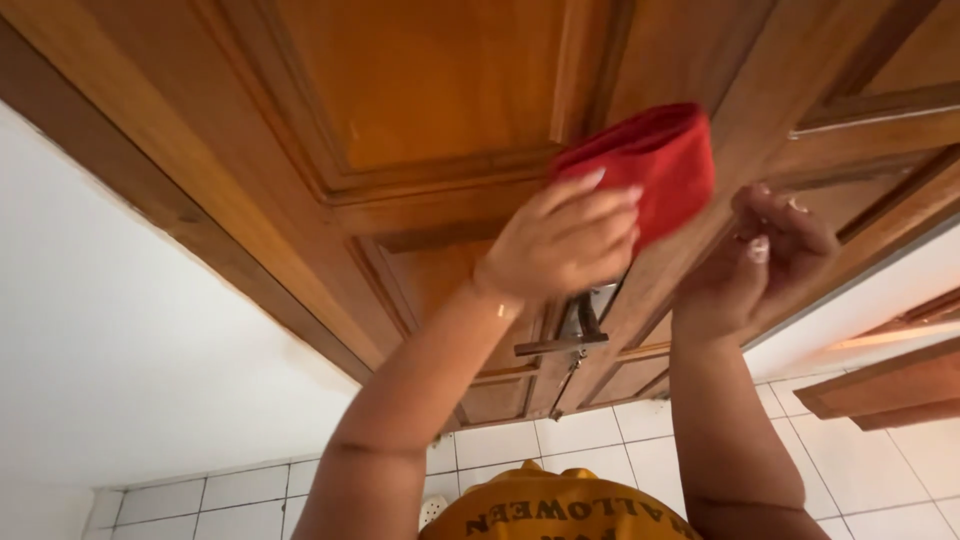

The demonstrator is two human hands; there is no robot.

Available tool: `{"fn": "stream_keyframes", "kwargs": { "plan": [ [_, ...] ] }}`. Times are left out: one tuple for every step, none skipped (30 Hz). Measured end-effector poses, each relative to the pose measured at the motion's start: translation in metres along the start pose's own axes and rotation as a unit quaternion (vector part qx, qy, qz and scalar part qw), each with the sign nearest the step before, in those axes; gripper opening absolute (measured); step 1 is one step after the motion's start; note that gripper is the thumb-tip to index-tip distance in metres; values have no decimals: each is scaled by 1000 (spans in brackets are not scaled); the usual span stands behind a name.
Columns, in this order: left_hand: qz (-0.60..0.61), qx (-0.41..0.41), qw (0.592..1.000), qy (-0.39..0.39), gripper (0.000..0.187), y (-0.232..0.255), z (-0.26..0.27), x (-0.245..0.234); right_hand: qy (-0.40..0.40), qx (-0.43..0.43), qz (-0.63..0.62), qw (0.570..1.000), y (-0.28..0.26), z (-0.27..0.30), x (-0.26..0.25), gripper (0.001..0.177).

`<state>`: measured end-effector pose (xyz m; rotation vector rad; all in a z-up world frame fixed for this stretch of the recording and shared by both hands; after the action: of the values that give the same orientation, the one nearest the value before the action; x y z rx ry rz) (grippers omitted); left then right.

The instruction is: Clean a wooden door surface by spraying cleaning liquid and wiping it down with a cloth.

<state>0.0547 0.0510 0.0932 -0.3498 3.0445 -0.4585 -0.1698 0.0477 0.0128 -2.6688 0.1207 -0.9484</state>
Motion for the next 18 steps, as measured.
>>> {"fn": "stream_keyframes", "kwargs": {
  "plan": [
    [-2,41,998,-46,8,-2,9,21,9,-59,67,996,-7,2,-3,28],
    [-4,83,992,-91,11,-4,19,41,18,-117,134,984,-15,6,-5,30],
    [-2,82,993,-90,11,-3,19,43,18,-118,136,983,-15,7,1,30],
    [-13,52,990,-130,8,-11,20,52,-77,-125,170,974,-10,11,27,47],
    [-23,22,985,-170,7,-19,21,60,-171,-130,203,955,-3,18,52,64],
    [-23,23,985,-171,7,-20,23,61,-169,-131,202,956,0,13,60,64],
    [-7,-6,987,-163,7,-24,24,60,-220,-146,217,940,4,14,77,80],
    [8,-36,987,-156,8,-29,26,57,-270,-159,231,921,8,17,93,96],
    [7,-37,987,-158,8,-29,27,55,-269,-157,230,922,12,20,92,96],
    [19,-60,987,-147,9,-34,25,50,-287,-173,270,903,19,25,96,108],
    [31,-83,987,-135,11,-38,24,46,-304,-189,310,881,26,30,99,120],
    [29,-81,987,-135,11,-38,22,40,-303,-190,308,882,33,33,95,120],
    [28,-67,988,-138,9,-36,19,35,-292,-197,374,858,44,35,90,113],
    [26,-53,988,-141,9,-34,17,31,-278,-205,438,830,57,36,84,106],
    [24,-51,988,-141,9,-30,18,24,-278,-207,436,831,62,37,80,106],
    [73,-137,982,-112,10,-41,19,13,-276,-218,491,797,72,39,76,97],
    [121,-221,964,-82,11,-51,24,3,-273,-228,544,760,82,40,72,88],
    [120,-220,965,-82,11,-49,33,-4,-273,-228,542,761,83,40,71,88]
  ]
}}
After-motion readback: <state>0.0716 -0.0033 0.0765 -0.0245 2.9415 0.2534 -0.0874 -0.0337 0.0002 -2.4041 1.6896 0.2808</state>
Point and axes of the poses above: each hand's wrist, its own z-axis away from the middle knuckle, its own x-axis out of the palm, y = z × x, the point moved 10 cm from there along -z, towards the middle knuckle, and after that the axes turned 11 degrees about y, right-handed, at the moved point
